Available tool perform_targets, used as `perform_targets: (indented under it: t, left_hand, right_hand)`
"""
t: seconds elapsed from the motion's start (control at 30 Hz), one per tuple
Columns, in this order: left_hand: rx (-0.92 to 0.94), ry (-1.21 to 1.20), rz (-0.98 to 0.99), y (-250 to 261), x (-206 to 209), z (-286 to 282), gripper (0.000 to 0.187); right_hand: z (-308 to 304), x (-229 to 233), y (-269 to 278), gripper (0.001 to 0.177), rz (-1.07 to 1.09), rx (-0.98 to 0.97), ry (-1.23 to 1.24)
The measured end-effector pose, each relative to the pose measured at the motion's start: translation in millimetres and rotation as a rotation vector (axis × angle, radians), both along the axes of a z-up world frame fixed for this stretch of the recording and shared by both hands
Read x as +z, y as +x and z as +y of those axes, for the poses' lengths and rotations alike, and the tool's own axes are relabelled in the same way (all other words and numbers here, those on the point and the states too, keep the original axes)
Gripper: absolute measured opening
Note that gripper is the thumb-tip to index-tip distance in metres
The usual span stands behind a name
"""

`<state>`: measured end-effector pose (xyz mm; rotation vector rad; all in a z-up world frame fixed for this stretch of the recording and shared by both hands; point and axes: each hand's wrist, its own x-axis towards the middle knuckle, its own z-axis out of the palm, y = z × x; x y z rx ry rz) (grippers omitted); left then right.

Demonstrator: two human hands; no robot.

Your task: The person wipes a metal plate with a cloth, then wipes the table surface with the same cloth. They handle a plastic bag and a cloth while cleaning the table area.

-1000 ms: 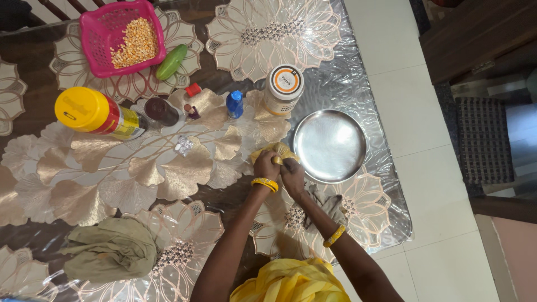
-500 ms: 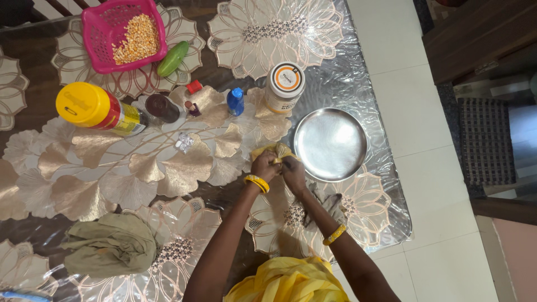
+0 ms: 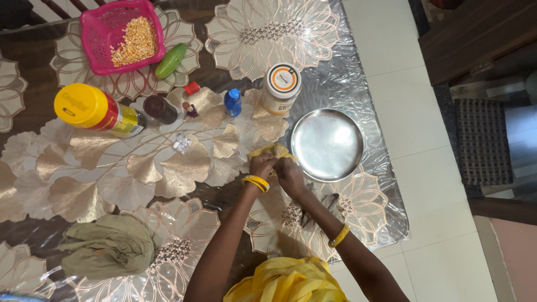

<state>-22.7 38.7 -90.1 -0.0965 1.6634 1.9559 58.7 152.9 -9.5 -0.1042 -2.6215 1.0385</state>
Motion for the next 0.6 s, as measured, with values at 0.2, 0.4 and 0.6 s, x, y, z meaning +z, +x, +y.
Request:
perform_targets:
  t: [0.2, 0.4, 0.6]
  left_hand:
    - [-0.004, -0.298, 0.114, 3, 22, -4, 0.024]
    - [0.014, -0.482, 0.384, 2, 42, 2, 0.021]
    - [-0.047, -0.583, 0.586, 14, 64, 1, 0.021]
  right_hand:
    - [9, -30, -9, 0.007, -0.060, 0.120, 0.103]
    - [8, -11, -10, 0.016, -0.325, -0.083, -0.607]
    - [14, 30, -10, 0.013, -0.463, -0.201, -1.207]
